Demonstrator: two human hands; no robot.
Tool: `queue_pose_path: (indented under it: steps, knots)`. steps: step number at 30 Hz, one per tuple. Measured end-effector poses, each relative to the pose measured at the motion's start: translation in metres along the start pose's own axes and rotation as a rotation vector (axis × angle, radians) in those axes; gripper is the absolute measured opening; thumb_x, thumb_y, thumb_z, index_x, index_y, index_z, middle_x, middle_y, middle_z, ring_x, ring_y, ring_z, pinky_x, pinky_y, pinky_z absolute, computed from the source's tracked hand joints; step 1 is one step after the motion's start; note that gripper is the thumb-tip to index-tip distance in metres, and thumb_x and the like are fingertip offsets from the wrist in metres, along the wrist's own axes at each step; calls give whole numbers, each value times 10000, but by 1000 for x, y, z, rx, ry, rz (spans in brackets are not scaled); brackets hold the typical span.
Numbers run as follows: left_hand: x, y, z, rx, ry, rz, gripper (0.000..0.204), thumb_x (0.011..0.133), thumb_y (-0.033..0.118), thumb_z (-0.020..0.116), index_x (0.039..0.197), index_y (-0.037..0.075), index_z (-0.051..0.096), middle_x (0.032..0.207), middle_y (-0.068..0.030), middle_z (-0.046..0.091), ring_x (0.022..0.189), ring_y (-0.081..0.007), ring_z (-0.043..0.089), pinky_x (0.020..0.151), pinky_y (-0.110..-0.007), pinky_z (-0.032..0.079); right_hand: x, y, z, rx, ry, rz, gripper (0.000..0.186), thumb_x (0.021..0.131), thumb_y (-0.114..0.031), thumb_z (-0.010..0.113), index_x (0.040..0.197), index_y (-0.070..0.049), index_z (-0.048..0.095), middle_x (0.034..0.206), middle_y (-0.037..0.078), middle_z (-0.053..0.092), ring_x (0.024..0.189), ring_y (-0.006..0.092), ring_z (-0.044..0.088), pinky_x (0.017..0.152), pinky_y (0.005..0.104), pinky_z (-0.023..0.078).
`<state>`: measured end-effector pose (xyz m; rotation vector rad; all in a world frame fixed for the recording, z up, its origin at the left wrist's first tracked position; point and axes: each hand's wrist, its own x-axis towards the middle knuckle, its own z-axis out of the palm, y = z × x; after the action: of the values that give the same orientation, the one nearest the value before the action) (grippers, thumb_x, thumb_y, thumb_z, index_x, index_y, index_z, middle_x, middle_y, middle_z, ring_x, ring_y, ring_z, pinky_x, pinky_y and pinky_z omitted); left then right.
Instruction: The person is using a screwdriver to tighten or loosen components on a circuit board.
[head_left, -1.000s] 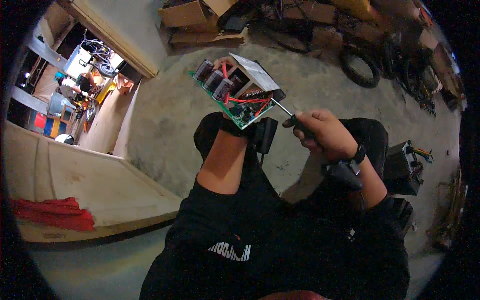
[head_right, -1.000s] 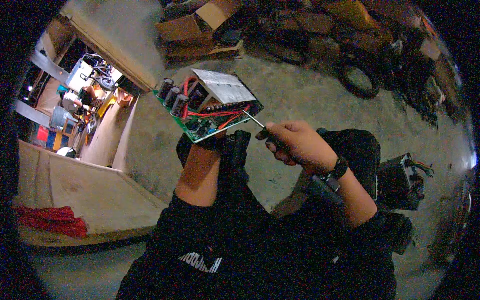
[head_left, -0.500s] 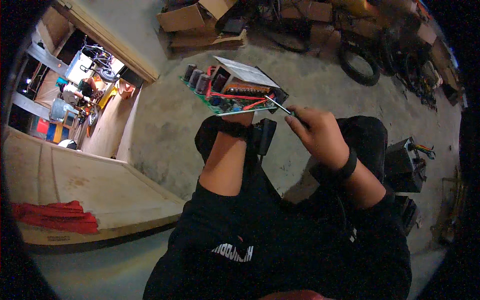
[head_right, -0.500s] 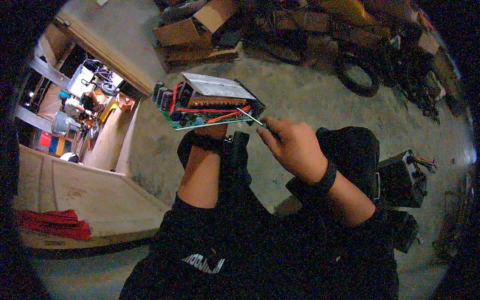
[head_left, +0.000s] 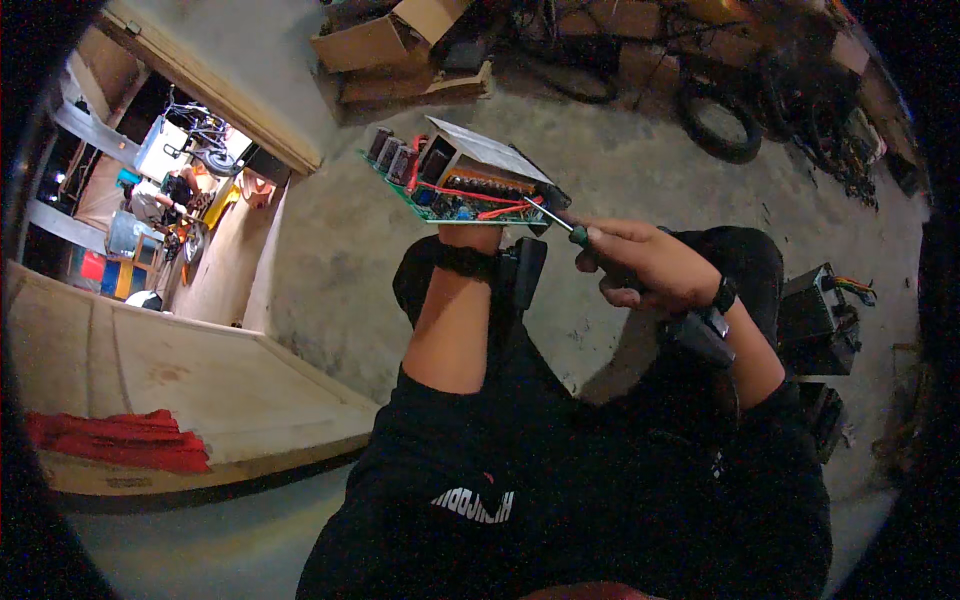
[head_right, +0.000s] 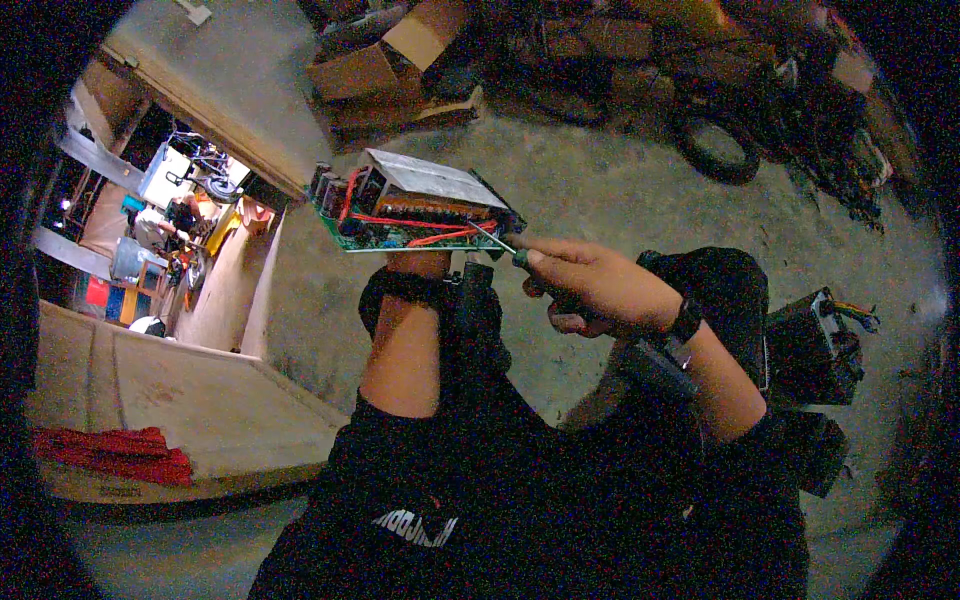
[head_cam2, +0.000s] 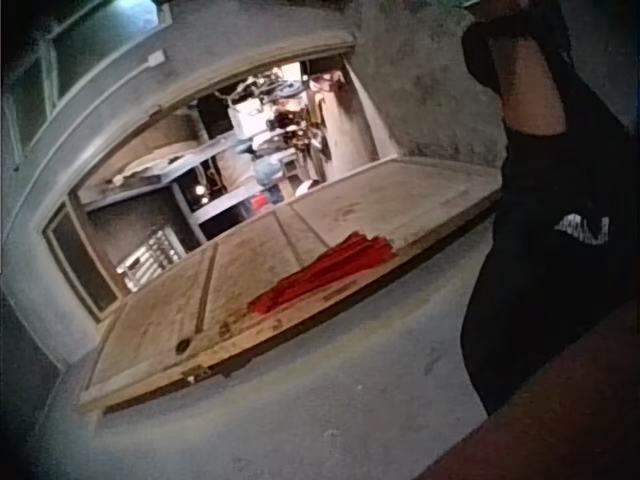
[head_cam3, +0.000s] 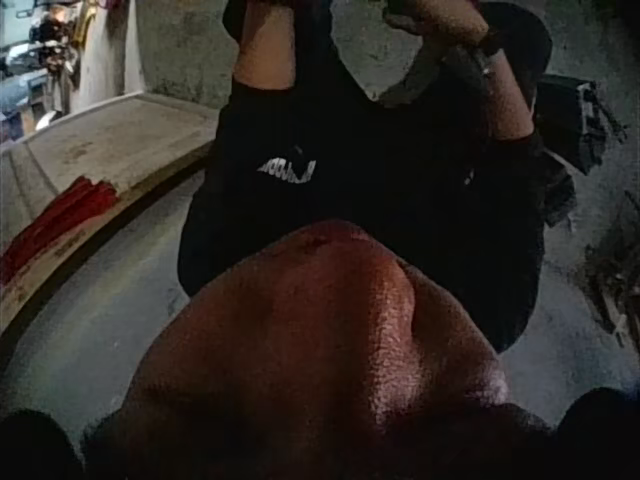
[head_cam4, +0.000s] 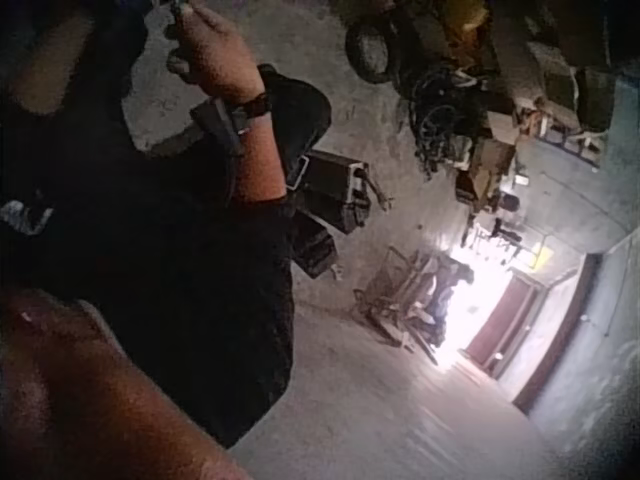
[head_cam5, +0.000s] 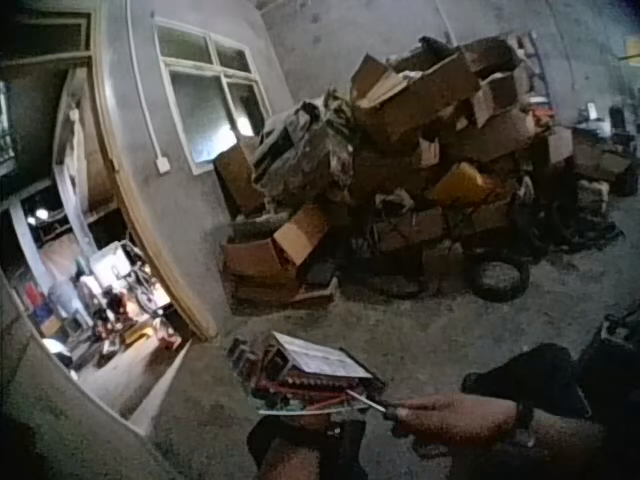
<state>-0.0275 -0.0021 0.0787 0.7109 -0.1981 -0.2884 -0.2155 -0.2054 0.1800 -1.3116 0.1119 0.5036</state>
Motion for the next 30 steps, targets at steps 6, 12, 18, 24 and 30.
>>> queue_pose_path:
  steps: [6, 12, 18, 24, 30]
  knots:
    - [4, -5, -16, 1200, -218, 427, 446, 1044, 457, 464, 1312, 110, 545, 1314, -120, 613, 1222, -310, 577, 1080, -469, 461, 16, 18, 1, -322, 219, -94, 347, 1062, -343, 513, 1139, -70, 713, 677, 36, 620, 494, 116, 465, 481, 293, 387]
    - [-4, -9, -17, 446, -215, 197, 438, 1033, 444, 496, 1310, 107, 538, 1317, -119, 605, 1215, -310, 579, 1064, -479, 473, 14, 23, 10, -1215, 663, -728, 282, 993, -317, 610, 988, -49, 700, 814, 203, 659, 631, 461, 597, 563, 477, 493]
    - [-1, -10, -8, 215, -289, 179, 434, 1022, 431, 527, 1309, 105, 530, 1321, -118, 596, 1208, -310, 582, 1048, -488, 485, 18, 17, 10, -624, 338, -246, 373, 1019, -413, 589, 1047, -50, 672, 709, 78, 642, 549, 237, 652, 518, 386, 503]
    - [9, -9, -29, 991, -190, 268, 525, 995, 469, 554, 1335, 69, 554, 1414, -146, 561, 1319, -320, 517, 1118, -468, 422, 15, 12, 3, -276, 57, -2, 411, 1064, -363, 501, 1200, 3, 628, 883, 53, 632, 616, 121, 599, 508, 266, 461]
    - [8, -12, -43, 1639, -211, 542, 488, 1004, 399, 558, 1373, 81, 518, 1414, -137, 557, 1306, -313, 527, 1122, -471, 421, 13, 13, -1, -19, -133, -8, 344, 1046, -256, 527, 1162, 44, 652, 904, 47, 682, 630, 110, 577, 539, 271, 462]
